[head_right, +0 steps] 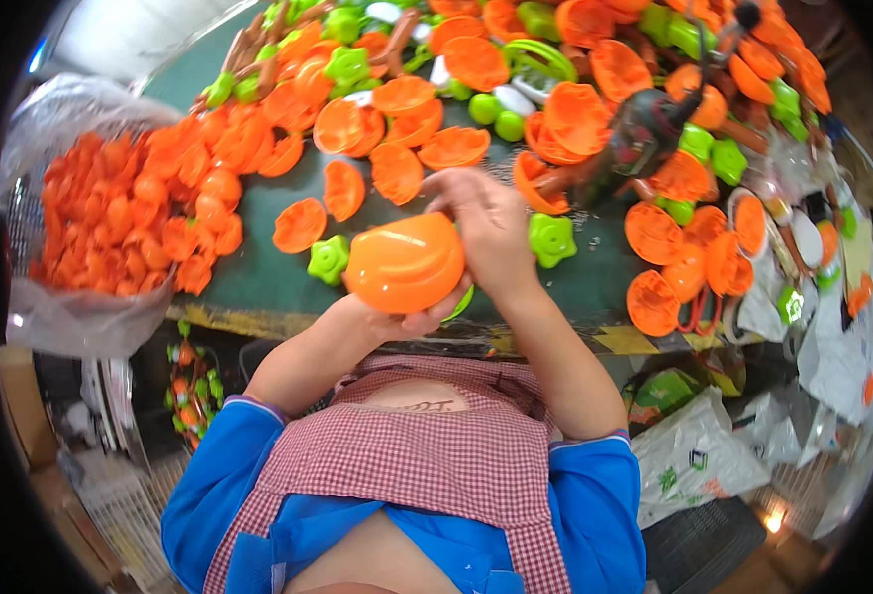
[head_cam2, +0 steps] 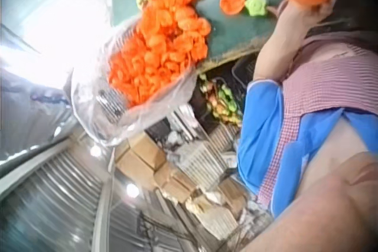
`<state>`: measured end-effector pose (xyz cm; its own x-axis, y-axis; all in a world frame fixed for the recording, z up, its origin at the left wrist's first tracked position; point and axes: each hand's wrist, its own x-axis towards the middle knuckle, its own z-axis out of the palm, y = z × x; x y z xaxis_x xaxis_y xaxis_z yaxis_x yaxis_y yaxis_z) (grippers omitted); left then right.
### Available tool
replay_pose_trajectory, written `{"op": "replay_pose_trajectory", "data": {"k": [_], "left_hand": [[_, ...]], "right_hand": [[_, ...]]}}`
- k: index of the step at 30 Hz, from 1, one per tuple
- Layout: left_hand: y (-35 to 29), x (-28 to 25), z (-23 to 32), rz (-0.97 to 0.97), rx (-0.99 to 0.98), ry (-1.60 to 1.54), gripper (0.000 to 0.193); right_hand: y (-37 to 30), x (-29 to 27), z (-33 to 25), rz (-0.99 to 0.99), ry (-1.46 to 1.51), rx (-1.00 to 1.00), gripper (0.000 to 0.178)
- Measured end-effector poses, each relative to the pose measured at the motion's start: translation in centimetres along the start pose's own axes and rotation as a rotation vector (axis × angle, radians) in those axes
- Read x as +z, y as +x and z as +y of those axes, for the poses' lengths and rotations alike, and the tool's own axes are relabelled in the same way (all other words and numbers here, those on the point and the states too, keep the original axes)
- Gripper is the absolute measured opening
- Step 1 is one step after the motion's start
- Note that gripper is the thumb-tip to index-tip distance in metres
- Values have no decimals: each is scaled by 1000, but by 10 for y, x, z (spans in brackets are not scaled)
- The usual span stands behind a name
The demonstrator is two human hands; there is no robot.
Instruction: The person assembles small plastic toys by joining orange and green halves with a white center piece, then uses a hammer to secure them. The person places the finished toys into a black plastic basket and continues the process with additional parts.
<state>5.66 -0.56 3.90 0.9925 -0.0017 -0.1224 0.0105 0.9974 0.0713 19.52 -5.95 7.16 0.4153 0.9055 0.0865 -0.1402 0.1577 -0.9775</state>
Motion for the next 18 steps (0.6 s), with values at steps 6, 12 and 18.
{"op": "replay_pose_trajectory", "data": {"k": [6, 12, 18], "left_hand": [[-9, -20, -12, 312, 512, 476, 23], [-33, -10, -23, 554, 775, 1352, 21], [-51, -44, 8, 1011, 194, 2042, 43]], "right_hand": [[-43, 12, 3, 26, -197, -342, 48], [-66, -8, 27, 293, -93, -245, 34], [-87, -68, 92, 555, 59, 33, 22]]}}
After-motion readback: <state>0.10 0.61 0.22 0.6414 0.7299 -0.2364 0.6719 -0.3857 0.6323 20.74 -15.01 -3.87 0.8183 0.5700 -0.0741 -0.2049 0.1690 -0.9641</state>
